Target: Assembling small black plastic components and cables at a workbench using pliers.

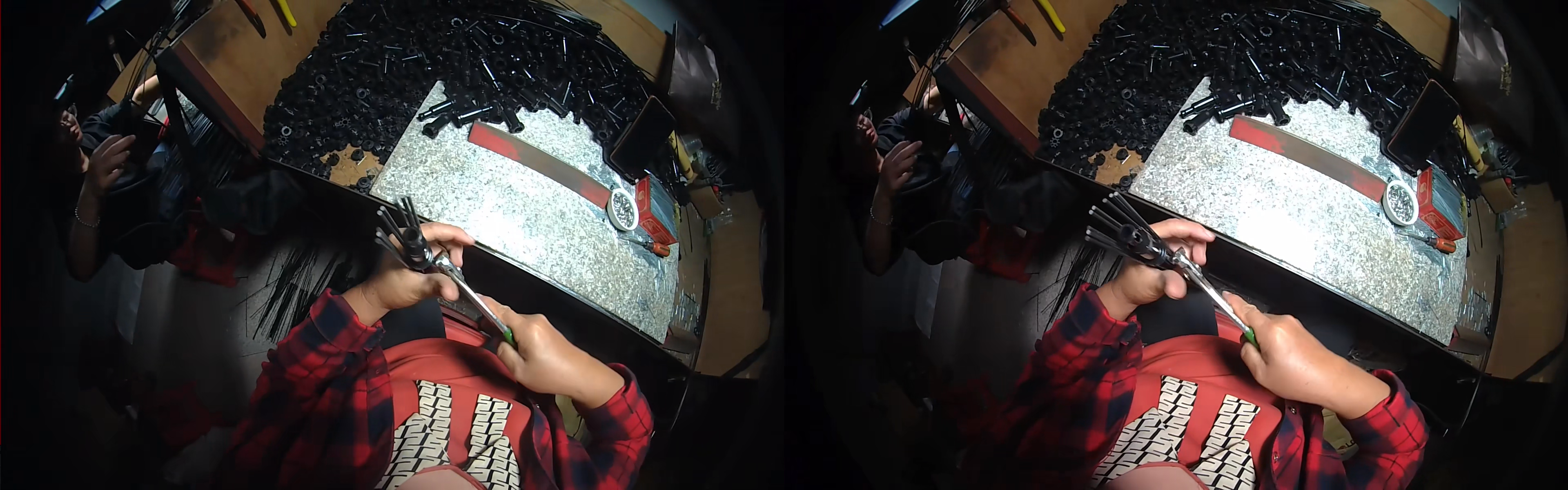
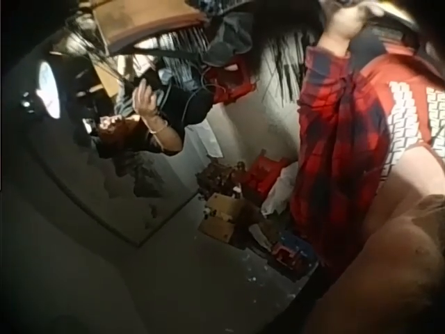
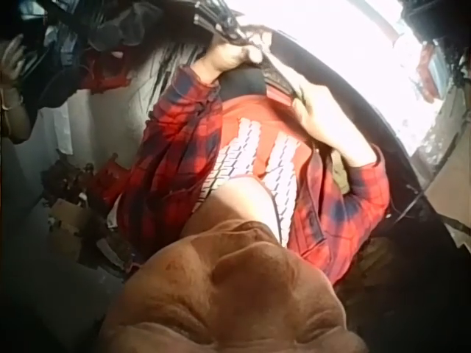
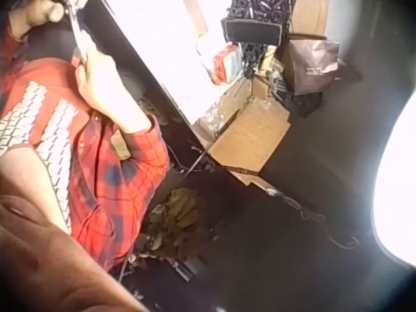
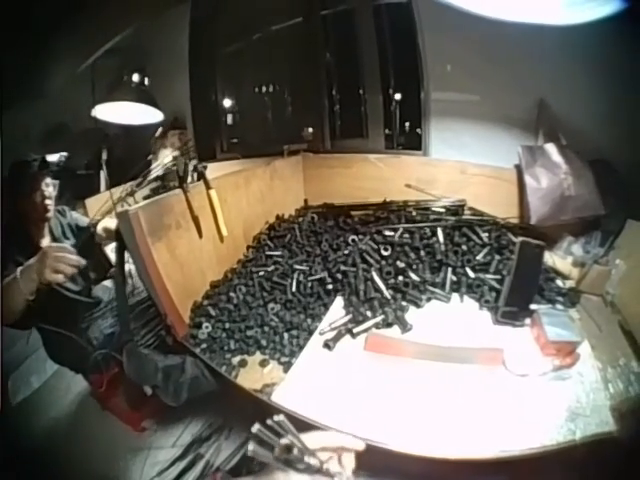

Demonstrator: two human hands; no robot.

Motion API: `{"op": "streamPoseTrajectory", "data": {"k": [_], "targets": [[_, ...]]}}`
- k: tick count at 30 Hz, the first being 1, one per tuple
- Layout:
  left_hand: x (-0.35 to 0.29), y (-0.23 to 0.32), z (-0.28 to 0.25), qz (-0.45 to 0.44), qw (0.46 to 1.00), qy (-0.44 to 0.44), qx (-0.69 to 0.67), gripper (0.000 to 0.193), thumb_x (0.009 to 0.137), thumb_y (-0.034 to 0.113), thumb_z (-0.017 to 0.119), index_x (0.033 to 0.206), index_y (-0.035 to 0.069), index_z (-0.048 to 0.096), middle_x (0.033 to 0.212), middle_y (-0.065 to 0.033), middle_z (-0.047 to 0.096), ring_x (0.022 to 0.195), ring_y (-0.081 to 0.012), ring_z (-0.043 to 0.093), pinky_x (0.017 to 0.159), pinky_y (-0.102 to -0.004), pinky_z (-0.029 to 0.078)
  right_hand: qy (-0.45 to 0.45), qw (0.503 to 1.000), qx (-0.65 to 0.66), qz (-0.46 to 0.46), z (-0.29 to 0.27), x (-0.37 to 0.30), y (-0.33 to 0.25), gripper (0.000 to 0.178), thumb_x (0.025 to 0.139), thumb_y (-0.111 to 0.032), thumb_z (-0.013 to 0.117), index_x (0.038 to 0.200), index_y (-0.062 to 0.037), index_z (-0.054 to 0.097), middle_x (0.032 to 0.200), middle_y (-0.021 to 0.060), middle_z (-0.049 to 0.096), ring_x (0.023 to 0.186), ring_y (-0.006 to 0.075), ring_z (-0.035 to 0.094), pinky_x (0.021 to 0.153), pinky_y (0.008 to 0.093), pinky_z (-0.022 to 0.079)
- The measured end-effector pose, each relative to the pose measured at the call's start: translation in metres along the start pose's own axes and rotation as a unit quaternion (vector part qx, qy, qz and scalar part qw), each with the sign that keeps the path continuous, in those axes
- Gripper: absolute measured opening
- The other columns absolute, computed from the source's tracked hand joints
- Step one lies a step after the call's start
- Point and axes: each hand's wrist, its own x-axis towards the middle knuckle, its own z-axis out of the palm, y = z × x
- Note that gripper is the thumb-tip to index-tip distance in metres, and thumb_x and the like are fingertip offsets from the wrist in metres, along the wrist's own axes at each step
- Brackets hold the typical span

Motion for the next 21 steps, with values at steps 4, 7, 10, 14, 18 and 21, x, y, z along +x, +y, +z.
{"op": "streamPoseTrajectory", "data": {"k": [4,7,10,14,18,21], "targets": [[0.003,0.009,-0.024,0.068,0.996,0.051,-0.023,0.109,0.065,0.084,0.051,0.124,-0.008,0.047,0.094,-0.0082,0.055,0.052,-0.0039,0.046,0.052,-0.0178,0.037,0.115,0.984,-0.114,-0.070,-0.002,0.008,0.024,0.059,0.085,-0.010,0.065,0.135,0.0054,0.038,0.094,0.0280,0.062,0.077,0.0401,0.064,0.069,0.0391,0.051],[0.007,0.020,-0.039,0.106,0.985,0.108,-0.085,0.105,0.069,0.087,0.035,0.123,-0.003,0.046,0.091,-0.0086,0.054,0.042,-0.0034,0.036,0.046,-0.0187,0.034,0.223,0.920,-0.320,-0.034,-0.011,0.007,0.054,0.083,0.078,-0.023,0.074,0.142,0.0036,0.027,0.095,0.0248,0.062,0.078,0.0392,0.062,0.065,0.0419,0.050],[0.008,0.031,-0.045,0.104,0.974,0.165,-0.116,0.103,0.068,0.090,0.025,0.115,0.002,0.051,0.090,-0.0080,0.054,0.039,-0.0049,0.032,0.043,-0.0206,0.031,0.250,0.854,-0.450,0.072,-0.023,0.012,0.078,0.089,0.074,-0.033,0.074,0.142,0.0016,0.028,0.089,0.0167,0.056,0.076,0.0315,0.059,0.061,0.0383,0.050],[0.011,0.038,-0.049,0.096,0.948,0.240,-0.187,0.097,0.069,0.090,0.025,0.105,0.006,0.055,0.086,-0.0048,0.055,0.037,-0.0057,0.029,0.042,-0.0211,0.028,0.326,0.778,-0.537,0.002,-0.028,0.013,0.078,0.075,0.074,-0.035,0.072,0.133,0.0013,0.042,0.097,0.0157,0.053,0.091,0.0291,0.054,0.071,0.0369,0.047],[0.013,0.039,-0.052,0.100,0.908,0.294,-0.280,0.085,0.075,0.085,0.032,0.098,0.007,0.056,0.082,-0.0027,0.056,0.037,-0.0045,0.029,0.041,-0.0199,0.027,0.252,0.926,-0.202,-0.198,0.017,0.009,0.045,0.028,0.076,-0.009,0.067,0.102,0.0008,0.062,0.092,0.0169,0.059,0.080,0.0340,0.057,0.069,0.0410,0.048],[0.024,0.030,-0.051,0.082,0.894,0.255,-0.358,0.083,0.077,0.085,0.028,0.094,0.008,0.056,0.081,-0.0036,0.055,0.038,-0.0057,0.028,0.043,-0.0218,0.028,0.017,0.983,0.103,-0.149,0.066,0.004,0.079,0.051,0.078,-0.002,0.061,0.128,-0.0015,0.053,0.096,0.0101,0.057,0.076,0.0157,0.057,0.068,0.0278,0.049]]}}
